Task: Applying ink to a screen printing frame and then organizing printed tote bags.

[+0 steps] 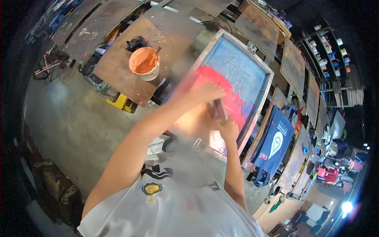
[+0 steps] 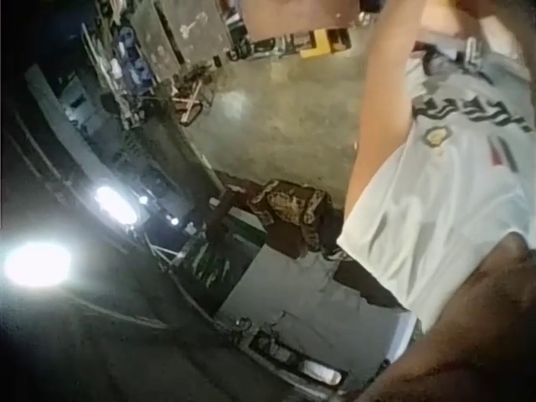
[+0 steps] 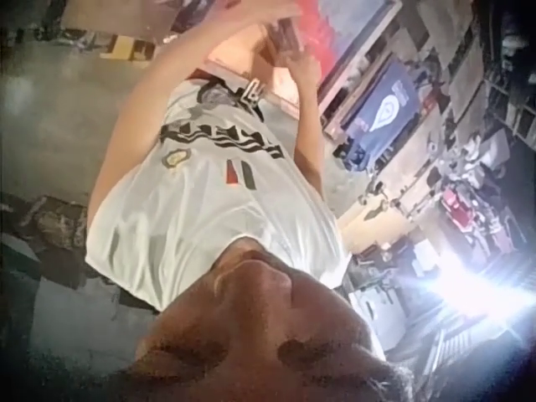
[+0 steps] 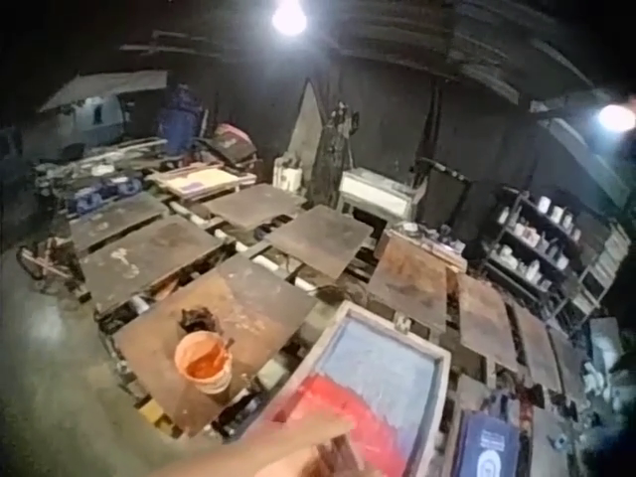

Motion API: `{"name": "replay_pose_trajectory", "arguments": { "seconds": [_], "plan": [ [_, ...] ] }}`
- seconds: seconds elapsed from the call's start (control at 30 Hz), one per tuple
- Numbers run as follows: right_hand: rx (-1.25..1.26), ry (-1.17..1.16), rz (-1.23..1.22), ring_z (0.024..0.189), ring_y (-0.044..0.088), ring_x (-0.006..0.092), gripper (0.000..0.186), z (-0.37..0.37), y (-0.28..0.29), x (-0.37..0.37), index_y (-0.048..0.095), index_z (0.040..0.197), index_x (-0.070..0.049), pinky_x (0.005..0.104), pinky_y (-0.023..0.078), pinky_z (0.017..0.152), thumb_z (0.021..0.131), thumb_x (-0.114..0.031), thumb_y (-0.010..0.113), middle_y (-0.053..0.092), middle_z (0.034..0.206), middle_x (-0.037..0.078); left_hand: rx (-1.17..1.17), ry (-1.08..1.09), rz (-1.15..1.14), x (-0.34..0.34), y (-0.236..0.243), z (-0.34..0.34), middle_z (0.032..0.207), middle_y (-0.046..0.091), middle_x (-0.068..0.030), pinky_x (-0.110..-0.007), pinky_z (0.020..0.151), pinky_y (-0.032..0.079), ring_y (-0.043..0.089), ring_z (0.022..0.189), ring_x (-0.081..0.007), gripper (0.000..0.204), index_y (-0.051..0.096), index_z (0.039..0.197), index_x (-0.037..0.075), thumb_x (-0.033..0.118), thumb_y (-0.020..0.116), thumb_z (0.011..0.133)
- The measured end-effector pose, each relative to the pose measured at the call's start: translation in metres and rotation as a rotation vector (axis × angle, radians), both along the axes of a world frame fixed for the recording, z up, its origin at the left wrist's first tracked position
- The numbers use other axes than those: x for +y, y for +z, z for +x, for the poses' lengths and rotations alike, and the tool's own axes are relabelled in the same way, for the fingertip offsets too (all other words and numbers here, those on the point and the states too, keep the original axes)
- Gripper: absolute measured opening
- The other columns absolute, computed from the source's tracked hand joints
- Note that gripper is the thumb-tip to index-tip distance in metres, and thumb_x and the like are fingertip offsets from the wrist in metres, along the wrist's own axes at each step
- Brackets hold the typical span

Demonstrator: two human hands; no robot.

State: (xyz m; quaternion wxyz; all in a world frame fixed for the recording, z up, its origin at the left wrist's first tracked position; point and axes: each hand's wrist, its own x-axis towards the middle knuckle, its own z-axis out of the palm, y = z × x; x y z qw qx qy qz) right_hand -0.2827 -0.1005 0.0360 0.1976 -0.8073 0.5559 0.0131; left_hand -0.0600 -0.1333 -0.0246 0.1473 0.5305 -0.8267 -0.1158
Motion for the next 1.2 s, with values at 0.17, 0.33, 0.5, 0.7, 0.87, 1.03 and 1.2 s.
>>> {"name": "replay_pose_trajectory", "arguments": {
  "seconds": [0.17, 0.33, 0.5, 0.7, 0.87, 1.03, 1.2],
  "plan": [
    [-0.035, -0.231, -0.006, 0.087, 0.065, 0.048, 0.055, -0.032, -0.009, 0.035, 0.057, 0.106, 0.003, 0.0546, 0.052, 0.074, 0.073, -0.036, 0.076, 0.066, 0.087, 0.031, 0.019, -0.125, -0.035, -0.009, 0.014, -0.049, 0.108, 0.063, -0.0015, -0.05, 0.093, 0.048, 0.063, 0.106, -0.0253, 0.042, 0.059, 0.108, 0.017, 0.019, 0.076, 0.07],
    [-0.067, -0.342, -0.043, 0.084, 0.065, 0.0479, 0.056, 0.004, -0.015, 0.054, 0.057, 0.108, 0.002, 0.0547, 0.052, 0.073, 0.073, -0.037, 0.076, 0.067, 0.085, 0.029, 0.057, -0.179, -0.087, -0.012, 0.006, -0.027, 0.099, 0.067, -0.0003, -0.046, 0.086, 0.05, 0.065, 0.1, -0.0229, 0.016, 0.065, 0.099, 0.019, 0.02, 0.059, 0.084],
    [-0.132, -0.264, 0.001, 0.082, 0.067, 0.0435, 0.045, 0.069, -0.021, 0.045, 0.054, 0.103, 0.001, 0.0522, 0.053, 0.073, 0.078, -0.032, 0.071, 0.067, 0.086, 0.026, 0.196, -0.154, -0.125, -0.008, -0.019, 0.058, 0.107, 0.062, -0.003, -0.045, 0.087, 0.048, 0.06, 0.106, -0.028, 0.06, 0.057, 0.11, 0.015, 0.008, 0.083, 0.056],
    [-0.139, -0.119, 0.074, 0.086, 0.067, 0.0419, 0.044, 0.082, -0.028, 0.025, 0.054, 0.104, -0.002, 0.0513, 0.054, 0.078, 0.077, -0.034, 0.069, 0.067, 0.091, 0.024, 0.047, 0.05, 0.14, -0.002, -0.003, 0.082, 0.105, 0.063, -0.0043, -0.044, 0.084, 0.049, 0.062, 0.101, -0.031, 0.065, 0.056, 0.11, 0.013, 0.01, 0.087, 0.053],
    [-0.102, -0.123, 0.085, 0.087, 0.067, 0.0422, 0.046, 0.034, -0.014, 0.027, 0.053, 0.104, 0.0, 0.0515, 0.054, 0.075, 0.077, -0.034, 0.069, 0.067, 0.09, 0.025, 0.028, -0.048, 0.036, 0.01, 0.003, 0.037, 0.105, 0.064, -0.0042, -0.045, 0.085, 0.048, 0.062, 0.102, -0.0295, 0.066, 0.057, 0.11, 0.014, 0.013, 0.088, 0.051],
    [-0.074, -0.248, 0.178, 0.088, 0.067, 0.0421, 0.05, 0.0, 0.001, 0.068, 0.052, 0.104, 0.0, 0.0514, 0.054, 0.074, 0.077, -0.036, 0.073, 0.067, 0.092, 0.026, 0.037, -0.146, 0.093, 0.021, 0.027, -0.016, 0.105, 0.064, -0.0033, -0.045, 0.086, 0.048, 0.062, 0.103, -0.0281, 0.061, 0.057, 0.106, 0.015, 0.011, 0.087, 0.053],
    [-0.079, -0.4, 0.068, 0.086, 0.066, 0.0436, 0.051, 0.038, -0.005, 0.084, 0.047, 0.11, 0.001, 0.0514, 0.053, 0.075, 0.081, -0.033, 0.072, 0.064, 0.097, 0.025, -0.048, -0.208, 0.061, 0.012, 0.023, -0.002, 0.103, 0.063, -0.0009, -0.044, 0.086, 0.048, 0.062, 0.103, -0.026, 0.06, 0.057, 0.106, 0.016, 0.011, 0.086, 0.053]
  ]
}}
